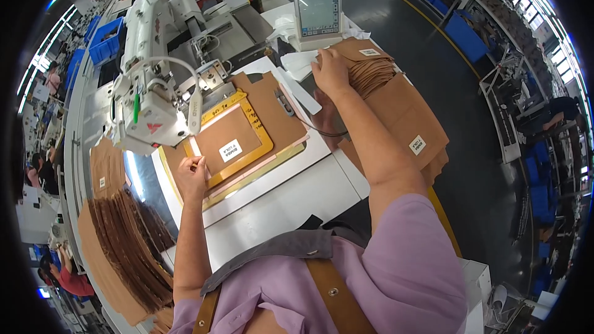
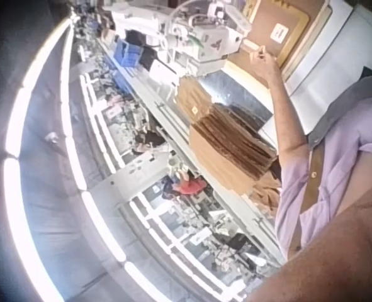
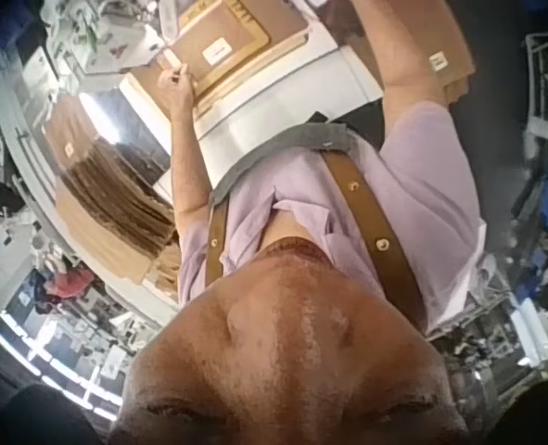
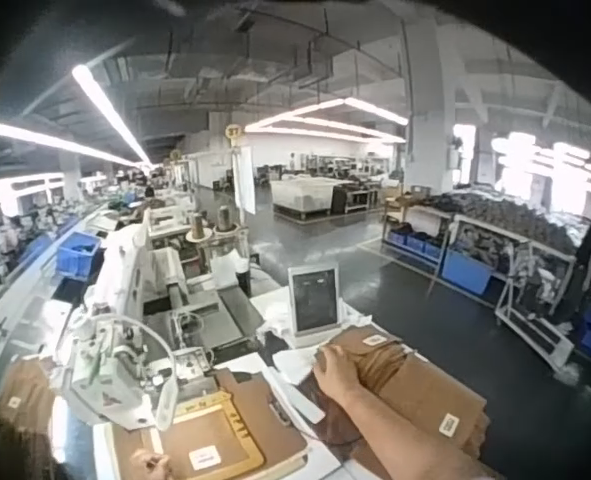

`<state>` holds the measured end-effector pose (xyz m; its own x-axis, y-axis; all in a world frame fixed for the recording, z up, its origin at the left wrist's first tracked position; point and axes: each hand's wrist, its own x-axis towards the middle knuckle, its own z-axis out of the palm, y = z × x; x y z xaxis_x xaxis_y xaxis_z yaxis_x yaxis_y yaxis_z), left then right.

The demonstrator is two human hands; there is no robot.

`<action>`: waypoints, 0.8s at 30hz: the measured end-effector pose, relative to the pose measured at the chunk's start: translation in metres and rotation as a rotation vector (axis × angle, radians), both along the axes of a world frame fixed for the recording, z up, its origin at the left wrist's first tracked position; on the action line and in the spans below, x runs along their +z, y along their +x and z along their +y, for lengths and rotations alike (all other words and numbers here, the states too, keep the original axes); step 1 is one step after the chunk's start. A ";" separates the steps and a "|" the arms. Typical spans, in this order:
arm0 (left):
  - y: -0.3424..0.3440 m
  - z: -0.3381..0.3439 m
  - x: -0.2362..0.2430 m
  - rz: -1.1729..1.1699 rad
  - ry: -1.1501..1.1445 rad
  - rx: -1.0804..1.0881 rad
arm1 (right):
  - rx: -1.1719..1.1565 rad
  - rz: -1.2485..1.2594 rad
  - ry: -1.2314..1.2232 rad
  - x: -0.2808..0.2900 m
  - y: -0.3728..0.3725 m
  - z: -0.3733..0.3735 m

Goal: Operating an industrial sewing machine to stitch leather components for bags.

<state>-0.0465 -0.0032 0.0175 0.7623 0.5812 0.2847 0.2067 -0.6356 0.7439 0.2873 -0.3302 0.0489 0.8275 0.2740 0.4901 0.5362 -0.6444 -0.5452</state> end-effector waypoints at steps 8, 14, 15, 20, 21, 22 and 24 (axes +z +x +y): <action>0.025 0.000 -0.001 0.033 -0.142 0.153 | -0.201 0.114 -0.441 -0.013 0.099 -0.004; 0.027 0.021 -0.029 0.031 -0.157 0.227 | -0.231 0.201 -0.461 -0.024 0.109 0.004; 0.026 0.024 -0.034 0.039 -0.161 0.231 | -0.229 0.209 -0.471 -0.025 0.113 0.004; 0.030 0.026 -0.044 -0.010 -0.105 0.212 | -0.258 0.264 -0.441 -0.028 0.120 0.005; 0.030 0.025 -0.046 -0.005 -0.108 0.212 | -0.257 0.268 -0.444 -0.029 0.120 0.005; 0.029 0.024 -0.048 -0.010 -0.157 0.238 | -0.265 0.269 -0.456 -0.029 0.120 0.005; 0.031 0.023 -0.048 -0.016 -0.206 0.261 | -0.276 0.269 -0.466 -0.029 0.121 0.005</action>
